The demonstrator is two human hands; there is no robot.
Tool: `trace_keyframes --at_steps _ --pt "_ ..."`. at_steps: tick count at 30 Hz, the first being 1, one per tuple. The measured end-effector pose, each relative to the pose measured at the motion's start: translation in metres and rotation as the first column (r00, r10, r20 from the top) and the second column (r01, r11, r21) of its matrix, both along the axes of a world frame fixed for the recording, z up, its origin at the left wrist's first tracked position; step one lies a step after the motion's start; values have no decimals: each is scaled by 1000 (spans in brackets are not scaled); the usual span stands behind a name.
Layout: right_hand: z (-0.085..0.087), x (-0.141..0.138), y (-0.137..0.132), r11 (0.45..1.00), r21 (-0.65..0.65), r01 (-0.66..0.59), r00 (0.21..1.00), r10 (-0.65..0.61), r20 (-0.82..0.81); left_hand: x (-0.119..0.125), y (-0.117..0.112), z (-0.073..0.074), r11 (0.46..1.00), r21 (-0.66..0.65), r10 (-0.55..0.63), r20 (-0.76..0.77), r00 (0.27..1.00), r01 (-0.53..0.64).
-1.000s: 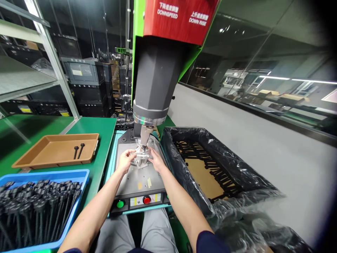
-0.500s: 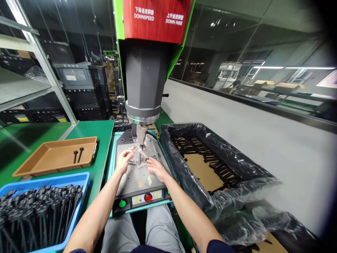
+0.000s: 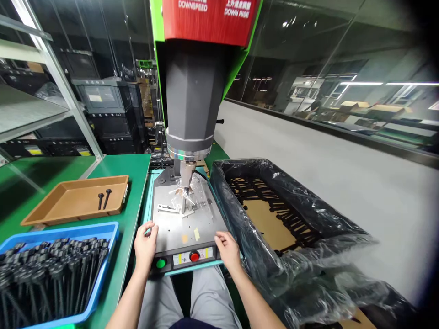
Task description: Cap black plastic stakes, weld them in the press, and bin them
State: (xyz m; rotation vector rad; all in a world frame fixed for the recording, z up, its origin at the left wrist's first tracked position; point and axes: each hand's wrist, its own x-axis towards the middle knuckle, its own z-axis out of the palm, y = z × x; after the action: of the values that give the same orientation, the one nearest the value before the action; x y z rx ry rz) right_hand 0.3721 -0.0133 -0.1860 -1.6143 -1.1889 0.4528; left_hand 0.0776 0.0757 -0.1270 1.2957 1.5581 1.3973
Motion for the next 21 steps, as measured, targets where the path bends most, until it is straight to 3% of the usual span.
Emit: trace_keyframes --at_steps 3,5,8,14,21 --pt "-28 19 -24 974 56 220 933 -227 280 -15 -39 -36 995 -38 77 -279 957 -91" --pt "-45 25 -33 970 5 241 914 -229 336 -20 -56 -59 992 -101 37 -376 926 -81" --pt "-61 28 -38 976 -104 189 946 -153 286 -26 -69 -83 982 -191 -71 -353 933 2" --pt "-62 36 -40 981 -163 102 967 -59 249 -40 -71 -93 975 -188 -177 -329 928 120" --pt "-60 31 -38 973 -167 161 970 -125 208 -40 -76 -99 975 -202 -161 -377 912 89"
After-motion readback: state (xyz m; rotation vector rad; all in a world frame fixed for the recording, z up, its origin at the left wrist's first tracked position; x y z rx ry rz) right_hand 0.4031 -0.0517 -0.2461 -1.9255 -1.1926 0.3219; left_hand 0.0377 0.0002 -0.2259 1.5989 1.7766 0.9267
